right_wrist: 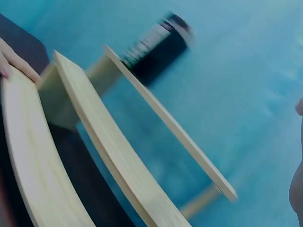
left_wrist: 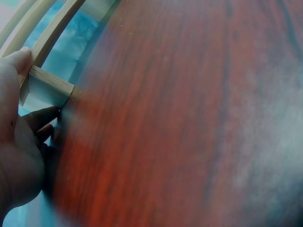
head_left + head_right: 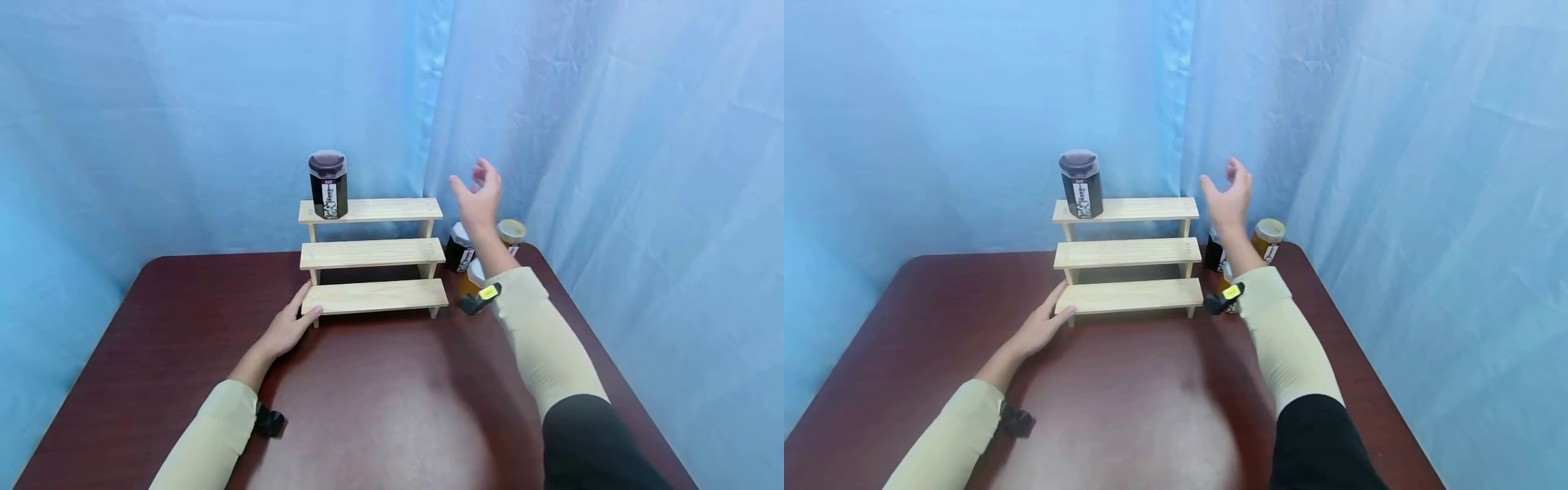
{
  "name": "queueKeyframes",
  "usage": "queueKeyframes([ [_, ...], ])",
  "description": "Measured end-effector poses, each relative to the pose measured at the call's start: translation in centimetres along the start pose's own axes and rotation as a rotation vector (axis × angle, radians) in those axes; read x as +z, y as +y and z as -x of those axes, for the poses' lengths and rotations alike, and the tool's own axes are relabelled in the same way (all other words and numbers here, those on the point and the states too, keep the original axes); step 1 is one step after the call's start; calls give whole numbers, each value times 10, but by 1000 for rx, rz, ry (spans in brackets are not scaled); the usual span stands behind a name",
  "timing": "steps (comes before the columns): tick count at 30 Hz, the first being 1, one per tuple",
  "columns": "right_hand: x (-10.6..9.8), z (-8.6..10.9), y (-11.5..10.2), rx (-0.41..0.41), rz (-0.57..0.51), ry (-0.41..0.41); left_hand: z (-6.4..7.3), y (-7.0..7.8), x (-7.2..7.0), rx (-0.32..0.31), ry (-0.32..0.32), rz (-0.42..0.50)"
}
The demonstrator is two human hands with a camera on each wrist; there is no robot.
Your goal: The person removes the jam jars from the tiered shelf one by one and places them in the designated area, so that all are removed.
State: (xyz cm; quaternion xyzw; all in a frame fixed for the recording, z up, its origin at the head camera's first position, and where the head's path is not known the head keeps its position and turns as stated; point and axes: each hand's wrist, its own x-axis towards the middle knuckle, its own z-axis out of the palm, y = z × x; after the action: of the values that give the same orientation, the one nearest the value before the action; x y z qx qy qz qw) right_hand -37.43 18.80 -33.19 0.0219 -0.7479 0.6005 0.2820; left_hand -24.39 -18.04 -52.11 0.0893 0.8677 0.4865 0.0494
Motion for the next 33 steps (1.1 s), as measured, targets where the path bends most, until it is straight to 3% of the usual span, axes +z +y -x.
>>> queueKeyframes([
  [4,40,14,-11,-48,-58,-117,-3,0,2,-3,8,0],
  [8,75,27,-16,-86,-33,-261,-5,1,3,2,12,11],
  [13,108,38,-18,-52,12,-369,-3,1,5,-6,13,12],
  [24,144,45,-14,59,88,-503,-3,2,9,-9,11,18],
  [33,163,48,-9,96,139,-529,-5,2,11,-11,13,16],
])
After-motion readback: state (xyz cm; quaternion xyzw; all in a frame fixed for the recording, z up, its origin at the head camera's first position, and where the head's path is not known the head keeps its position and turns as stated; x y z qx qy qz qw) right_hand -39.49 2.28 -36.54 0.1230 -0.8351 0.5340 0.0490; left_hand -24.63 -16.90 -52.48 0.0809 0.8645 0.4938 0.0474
